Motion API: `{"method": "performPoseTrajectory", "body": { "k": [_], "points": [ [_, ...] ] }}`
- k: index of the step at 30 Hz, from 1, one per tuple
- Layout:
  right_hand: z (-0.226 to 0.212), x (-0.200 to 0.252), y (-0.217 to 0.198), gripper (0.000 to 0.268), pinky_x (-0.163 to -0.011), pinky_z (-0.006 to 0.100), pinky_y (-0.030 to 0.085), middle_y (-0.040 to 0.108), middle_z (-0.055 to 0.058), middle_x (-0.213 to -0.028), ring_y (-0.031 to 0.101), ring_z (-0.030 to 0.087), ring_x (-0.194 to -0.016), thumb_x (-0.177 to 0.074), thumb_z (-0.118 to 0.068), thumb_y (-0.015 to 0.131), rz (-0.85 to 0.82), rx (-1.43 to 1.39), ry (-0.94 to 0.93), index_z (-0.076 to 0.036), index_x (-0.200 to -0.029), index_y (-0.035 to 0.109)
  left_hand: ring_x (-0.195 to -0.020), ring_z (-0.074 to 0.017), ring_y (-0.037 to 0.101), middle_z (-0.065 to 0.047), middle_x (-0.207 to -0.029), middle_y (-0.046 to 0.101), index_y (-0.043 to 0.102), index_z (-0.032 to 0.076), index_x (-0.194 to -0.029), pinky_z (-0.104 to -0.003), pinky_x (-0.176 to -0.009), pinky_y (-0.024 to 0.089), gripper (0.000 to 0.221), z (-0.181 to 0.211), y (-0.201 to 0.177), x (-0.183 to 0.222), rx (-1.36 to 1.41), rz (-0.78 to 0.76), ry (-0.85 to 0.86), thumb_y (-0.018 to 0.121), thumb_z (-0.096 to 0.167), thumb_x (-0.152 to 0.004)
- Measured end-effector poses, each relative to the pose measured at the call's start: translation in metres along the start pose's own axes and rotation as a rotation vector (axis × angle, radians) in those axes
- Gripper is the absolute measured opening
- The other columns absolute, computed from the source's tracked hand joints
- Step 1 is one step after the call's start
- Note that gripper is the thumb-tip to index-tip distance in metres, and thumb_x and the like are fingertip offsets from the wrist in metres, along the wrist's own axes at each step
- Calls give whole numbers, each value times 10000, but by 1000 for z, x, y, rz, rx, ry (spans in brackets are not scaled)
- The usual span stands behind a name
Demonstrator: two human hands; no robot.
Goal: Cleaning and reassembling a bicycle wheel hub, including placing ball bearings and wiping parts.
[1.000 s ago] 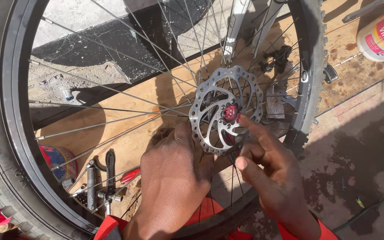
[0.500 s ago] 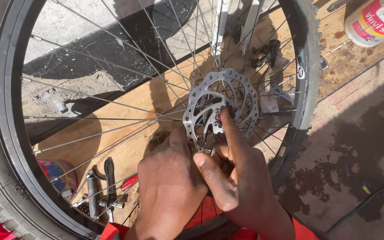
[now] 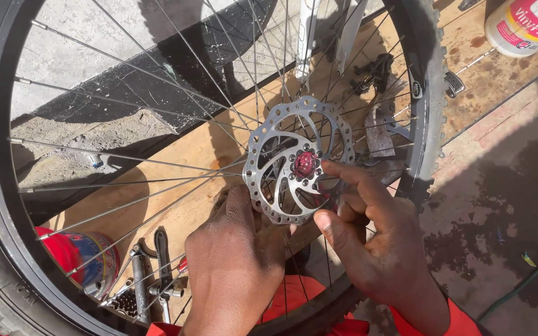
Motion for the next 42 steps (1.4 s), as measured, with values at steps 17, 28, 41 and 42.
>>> {"method": "performPoseTrajectory", "body": {
  "k": [17,28,41,42],
  "points": [
    [34,-10,-17,443,-516,355,427,625,5,-725,599,205,-602,-933,-299,689,-78,528,-611,-93,-1309,575,-852,-355,631,-37,-909,647,525,157,-949,-524,-620,485,467,0,3,2,-32,14,44,778,478,-726],
    [33,-3,-17,646,-473,381,349,511,-18,-663,509,212,-576,-890,-514,731,-16,653,-607,-86,-1350,585,-806,-366,649,-28,-859,674,530,154,-956,-514,-611,478,530,4,4,4,-17,44,53,788,543,-705],
    [58,37,-50,614,-611,283,347,571,111,-740,520,167,-608,-906,-465,532,404,-112,-57,38,-1256,571,-797,-378,643,-89,-875,661,528,121,-1050,-503,-600,486,688,0,15,12,-127,168,98,879,512,-605],
    [72,36,-55,699,-723,289,339,558,168,-846,594,226,-762,-974,-427,518,603,-72,-17,84,-1447,455,-776,-399,630,-109,-853,649,517,93,-1075,-507,-603,476,672,-1,14,9,-127,177,122,870,429,-612]
  ]
}}
Point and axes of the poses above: each hand's wrist, its own x-axis away from the middle knuckle, its own y-axis out of the palm, z = x × y, the point moved 1 cm from there along -x, towards the middle knuckle
